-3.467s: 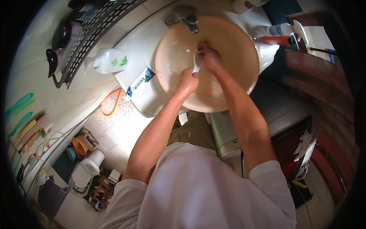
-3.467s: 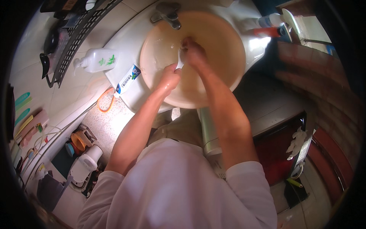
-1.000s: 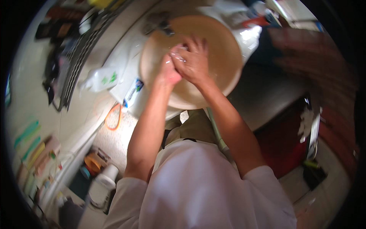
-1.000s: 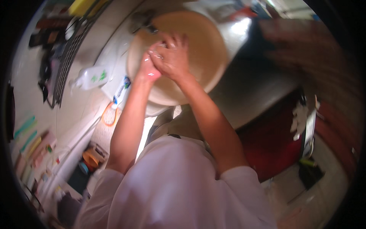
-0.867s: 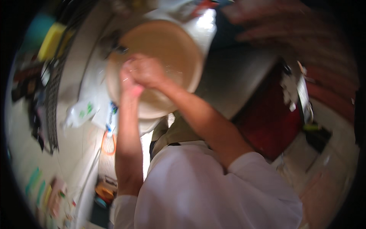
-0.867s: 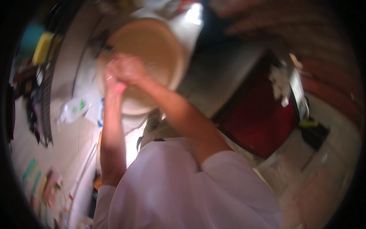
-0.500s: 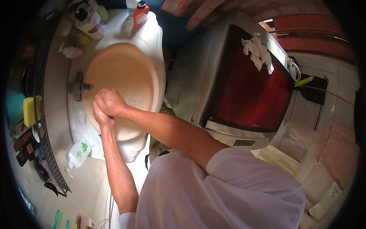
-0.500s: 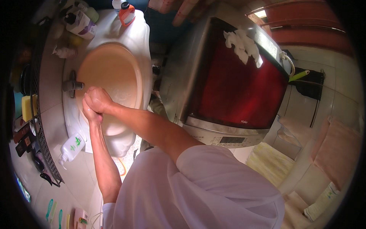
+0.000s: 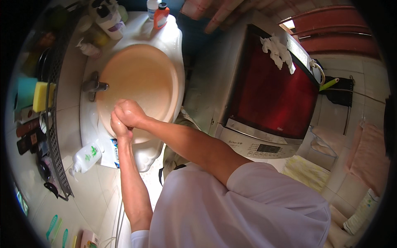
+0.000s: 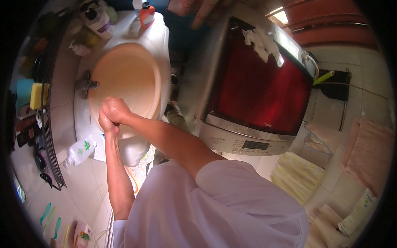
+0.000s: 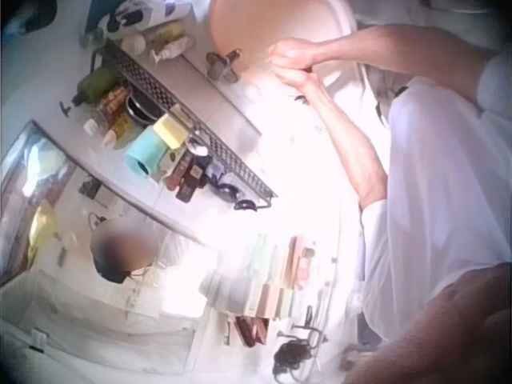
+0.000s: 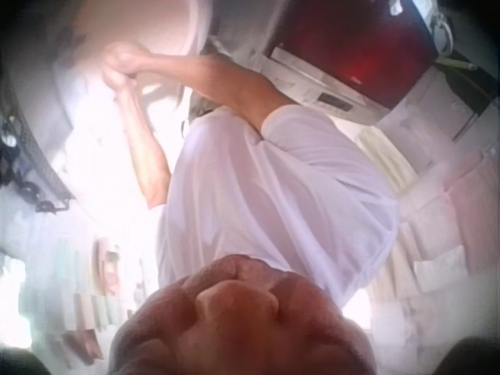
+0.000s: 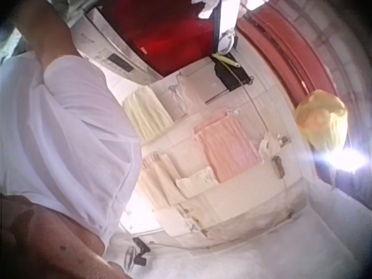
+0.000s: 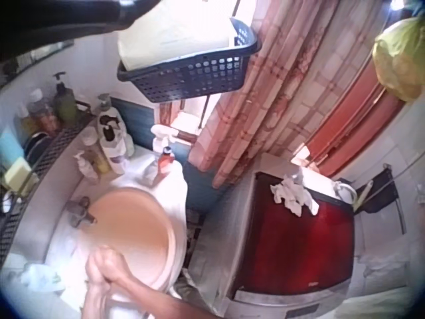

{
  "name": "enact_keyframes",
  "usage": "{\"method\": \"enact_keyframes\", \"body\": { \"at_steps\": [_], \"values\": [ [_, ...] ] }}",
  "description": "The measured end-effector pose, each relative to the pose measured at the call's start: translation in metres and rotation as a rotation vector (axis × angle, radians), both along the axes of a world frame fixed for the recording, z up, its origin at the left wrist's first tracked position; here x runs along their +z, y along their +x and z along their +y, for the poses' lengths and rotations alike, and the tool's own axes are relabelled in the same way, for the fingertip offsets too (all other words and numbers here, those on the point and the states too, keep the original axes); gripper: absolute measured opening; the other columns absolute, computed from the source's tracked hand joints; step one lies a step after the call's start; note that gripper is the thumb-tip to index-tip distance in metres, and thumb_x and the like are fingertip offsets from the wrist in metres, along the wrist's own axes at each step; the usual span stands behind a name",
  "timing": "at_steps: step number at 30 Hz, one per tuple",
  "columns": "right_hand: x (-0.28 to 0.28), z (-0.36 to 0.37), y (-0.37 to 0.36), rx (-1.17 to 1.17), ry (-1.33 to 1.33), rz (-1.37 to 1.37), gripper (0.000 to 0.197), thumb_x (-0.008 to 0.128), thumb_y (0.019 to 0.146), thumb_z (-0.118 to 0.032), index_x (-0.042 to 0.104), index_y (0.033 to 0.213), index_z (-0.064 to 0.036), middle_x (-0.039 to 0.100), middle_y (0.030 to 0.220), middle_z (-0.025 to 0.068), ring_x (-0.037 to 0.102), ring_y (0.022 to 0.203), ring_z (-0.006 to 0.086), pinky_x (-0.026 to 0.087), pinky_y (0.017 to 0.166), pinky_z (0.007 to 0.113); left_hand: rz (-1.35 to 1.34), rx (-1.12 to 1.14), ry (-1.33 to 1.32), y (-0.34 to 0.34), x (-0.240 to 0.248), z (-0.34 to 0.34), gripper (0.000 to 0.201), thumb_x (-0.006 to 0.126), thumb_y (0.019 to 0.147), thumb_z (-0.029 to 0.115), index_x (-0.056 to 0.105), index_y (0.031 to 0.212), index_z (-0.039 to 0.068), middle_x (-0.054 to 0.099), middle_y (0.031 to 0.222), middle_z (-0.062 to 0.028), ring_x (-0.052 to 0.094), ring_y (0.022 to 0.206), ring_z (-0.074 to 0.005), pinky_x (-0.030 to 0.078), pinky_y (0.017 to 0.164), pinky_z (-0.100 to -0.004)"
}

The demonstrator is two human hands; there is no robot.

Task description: The person washes various bathroom items including toothbrushes, a comb, tubes of cream, and a holder in a sink with water and a cloth, then places them on top of a washing machine.

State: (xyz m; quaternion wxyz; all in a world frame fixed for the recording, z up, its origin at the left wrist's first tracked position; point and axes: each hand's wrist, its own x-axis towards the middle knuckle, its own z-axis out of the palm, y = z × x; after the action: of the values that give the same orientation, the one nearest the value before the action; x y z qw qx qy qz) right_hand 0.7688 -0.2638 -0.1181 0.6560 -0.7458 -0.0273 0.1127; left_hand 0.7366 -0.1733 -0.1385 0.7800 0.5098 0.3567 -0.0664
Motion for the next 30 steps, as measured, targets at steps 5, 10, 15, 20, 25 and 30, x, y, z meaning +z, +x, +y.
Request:
{"method": "enact_keyframes", "body": {
  "at_steps": [5, 10, 15, 20, 25, 30],
  "values": [
    [-0.024, 0.014, -0.013, 0.120, 0.063, -0.108, 0.033, 0.048, 0.087, -0.026, 0.062, 0.075, 0.0016, 0.062, 0.083, 0.0220, 0.061, 0.074, 0.0357, 0.049, 0.067, 0.041, -0.054, -0.114, -0.055, -0.018, 0.005, 0.008, 0.044, 0.039, 0.093, 0.050, 0.059, 0.099, 0.011, 0.057, 0.074, -0.0018, 0.052, 0.051, -0.0112, 0.037, 0.037, -0.0250],
    [0.026, -0.013, -0.006, 0.089, 0.073, 0.174, 0.045, 0.041, 0.095, -0.037, 0.060, 0.077, -0.0003, 0.060, 0.056, 0.0131, 0.059, 0.048, 0.0212, 0.049, 0.050, 0.036, -0.098, -0.170, -0.112, -0.032, 0.046, 0.018, 0.033, 0.052, 0.095, 0.035, 0.059, 0.104, 0.005, 0.061, 0.085, -0.0022, 0.058, 0.073, -0.0092, 0.050, 0.065, -0.0261],
    [0.042, -0.019, -0.009, 0.135, 0.008, 0.072, 0.032, 0.043, 0.094, -0.029, 0.053, 0.080, -0.0017, 0.053, 0.071, 0.0117, 0.052, 0.070, 0.0214, 0.043, 0.068, 0.036, -0.330, -0.046, 0.081, -0.050, 0.071, 0.047, 0.017, 0.058, 0.091, 0.019, 0.060, 0.093, 0.002, 0.065, 0.084, -0.0047, 0.063, 0.069, -0.0125, 0.053, 0.064, -0.0276],
    [0.102, -0.012, -0.031, 0.229, -0.114, 0.007, 0.031, 0.048, 0.094, -0.028, 0.053, 0.080, -0.0011, 0.055, 0.062, 0.0056, 0.051, 0.051, 0.0119, 0.044, 0.048, 0.027, -0.450, 0.202, -0.107, -0.043, 0.095, 0.060, 0.019, 0.054, 0.094, 0.024, 0.056, 0.098, 0.005, 0.063, 0.087, -0.0046, 0.065, 0.068, -0.0147, 0.056, 0.063, -0.0293],
    [0.139, -0.010, -0.035, 0.445, 0.189, 0.147, 0.015, 0.054, 0.094, -0.018, 0.058, 0.098, -0.0039, 0.056, 0.077, -0.0032, 0.049, 0.067, 0.0036, 0.039, 0.058, 0.018, -0.575, 0.007, 0.023, -0.056, 0.150, 0.064, 0.019, 0.052, 0.095, 0.023, 0.058, 0.098, 0.005, 0.064, 0.083, -0.0038, 0.064, 0.067, -0.0128, 0.055, 0.056, -0.0274],
    [0.165, -0.004, -0.037, 0.681, 0.128, 0.186, 0.010, 0.055, 0.089, -0.012, 0.057, 0.088, -0.0025, 0.055, 0.071, -0.0024, 0.049, 0.061, 0.0027, 0.039, 0.052, 0.019, -0.624, 0.012, 0.230, -0.082, 0.183, 0.064, 0.020, 0.058, 0.092, 0.020, 0.061, 0.087, 0.000, 0.060, 0.073, -0.0020, 0.059, 0.060, -0.0089, 0.049, 0.050, -0.0232]
  ]
}}
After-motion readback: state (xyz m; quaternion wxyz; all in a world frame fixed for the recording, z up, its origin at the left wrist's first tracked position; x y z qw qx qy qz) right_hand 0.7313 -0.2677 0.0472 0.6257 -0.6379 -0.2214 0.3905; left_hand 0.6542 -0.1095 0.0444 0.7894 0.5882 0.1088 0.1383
